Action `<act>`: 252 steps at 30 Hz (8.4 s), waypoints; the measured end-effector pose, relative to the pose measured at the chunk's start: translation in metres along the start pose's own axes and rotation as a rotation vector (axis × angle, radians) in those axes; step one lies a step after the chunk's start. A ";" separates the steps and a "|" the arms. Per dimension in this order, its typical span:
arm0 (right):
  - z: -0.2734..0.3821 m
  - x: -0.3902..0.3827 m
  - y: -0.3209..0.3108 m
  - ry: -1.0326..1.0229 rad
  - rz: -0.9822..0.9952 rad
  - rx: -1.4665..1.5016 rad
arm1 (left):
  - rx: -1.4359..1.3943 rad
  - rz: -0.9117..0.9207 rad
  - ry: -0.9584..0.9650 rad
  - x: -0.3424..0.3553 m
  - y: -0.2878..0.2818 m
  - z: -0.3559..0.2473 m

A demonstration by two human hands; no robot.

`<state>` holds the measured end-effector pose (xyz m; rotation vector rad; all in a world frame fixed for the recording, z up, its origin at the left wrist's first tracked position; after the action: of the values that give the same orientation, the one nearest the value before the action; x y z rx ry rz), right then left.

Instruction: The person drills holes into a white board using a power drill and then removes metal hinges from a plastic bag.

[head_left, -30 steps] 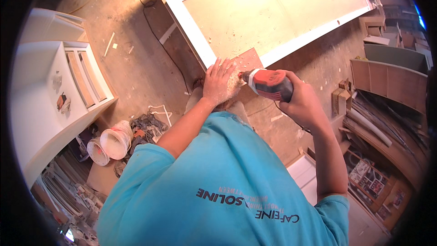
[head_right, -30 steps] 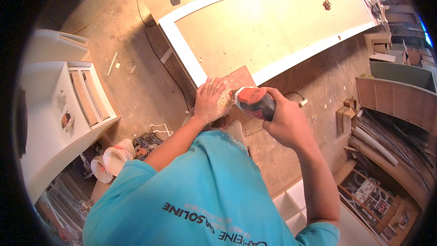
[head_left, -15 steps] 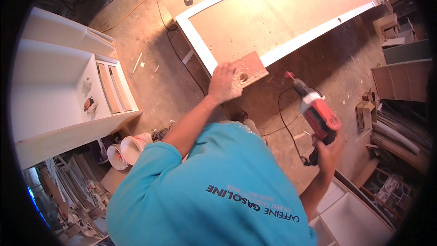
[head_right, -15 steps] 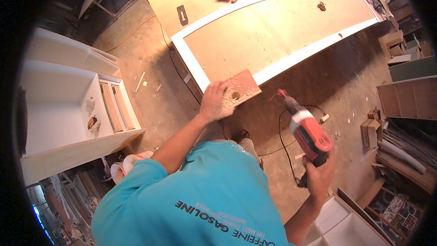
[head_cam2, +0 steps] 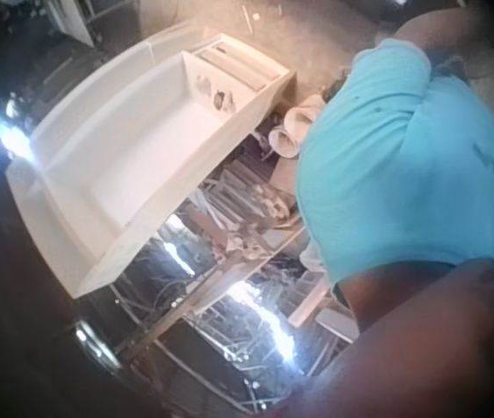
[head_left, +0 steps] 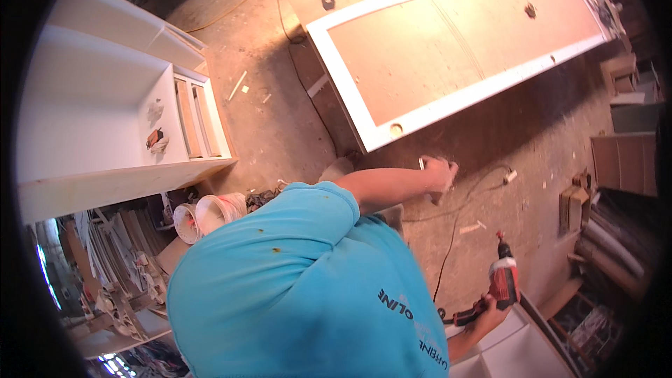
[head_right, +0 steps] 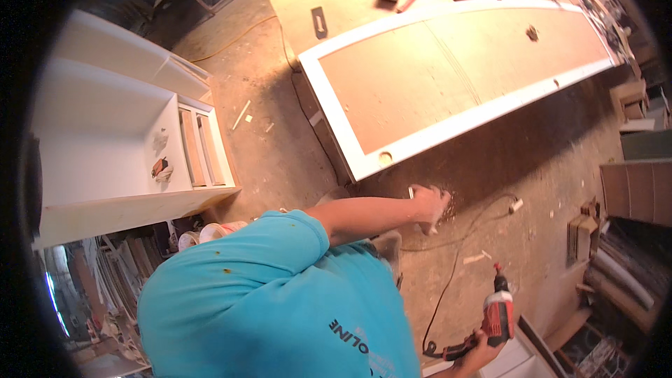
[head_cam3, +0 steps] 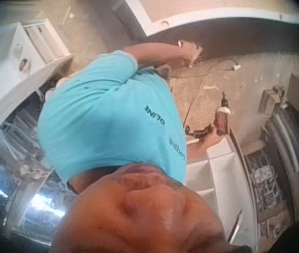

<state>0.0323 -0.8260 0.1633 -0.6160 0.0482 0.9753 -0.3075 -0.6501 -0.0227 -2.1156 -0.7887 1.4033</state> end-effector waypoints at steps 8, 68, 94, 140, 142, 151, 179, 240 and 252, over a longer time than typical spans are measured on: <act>0.025 -0.060 0.060 -0.022 -0.029 0.087 | -1.219 -0.591 0.215 -0.051 -0.161 0.215; 0.237 -0.134 0.395 -0.090 0.610 -0.876 | -1.173 -0.759 0.834 -0.116 -0.136 0.146; 0.234 -0.146 0.405 -0.162 0.671 -0.955 | -1.273 -0.967 0.896 -0.128 -0.131 0.163; 0.214 -0.159 0.387 -0.142 0.579 -0.865 | -1.187 -0.917 0.981 -0.134 -0.128 0.156; 0.219 -0.154 0.389 -0.121 0.587 -0.852 | -1.185 -0.908 0.953 -0.132 -0.130 0.156; 0.248 -0.118 0.401 -0.096 0.645 -0.834 | -1.150 -0.844 0.786 -0.109 -0.142 0.148; 0.208 -0.140 0.368 -0.162 0.573 -0.768 | -1.027 -0.859 0.884 -0.127 -0.123 0.130; 0.174 -0.150 0.230 -0.016 -0.025 -0.326 | -0.509 -0.703 0.415 -0.121 -0.106 0.259; -0.009 -0.073 0.165 0.170 0.139 -0.346 | -0.295 -0.772 0.193 -0.129 -0.046 0.180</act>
<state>-0.1374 -0.8193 0.1014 -1.0241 0.0742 1.0729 -0.5237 -0.6924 0.0277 -1.7772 -1.5795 0.6915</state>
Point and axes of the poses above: each hand's wrist, its own x-axis towards the middle knuckle, its own y-axis out of the palm, z = x × y, the point moved 7 cm from there along x, towards the middle knuckle, and after that the axes turned 2 degrees about -x, right-handed, at the moved point
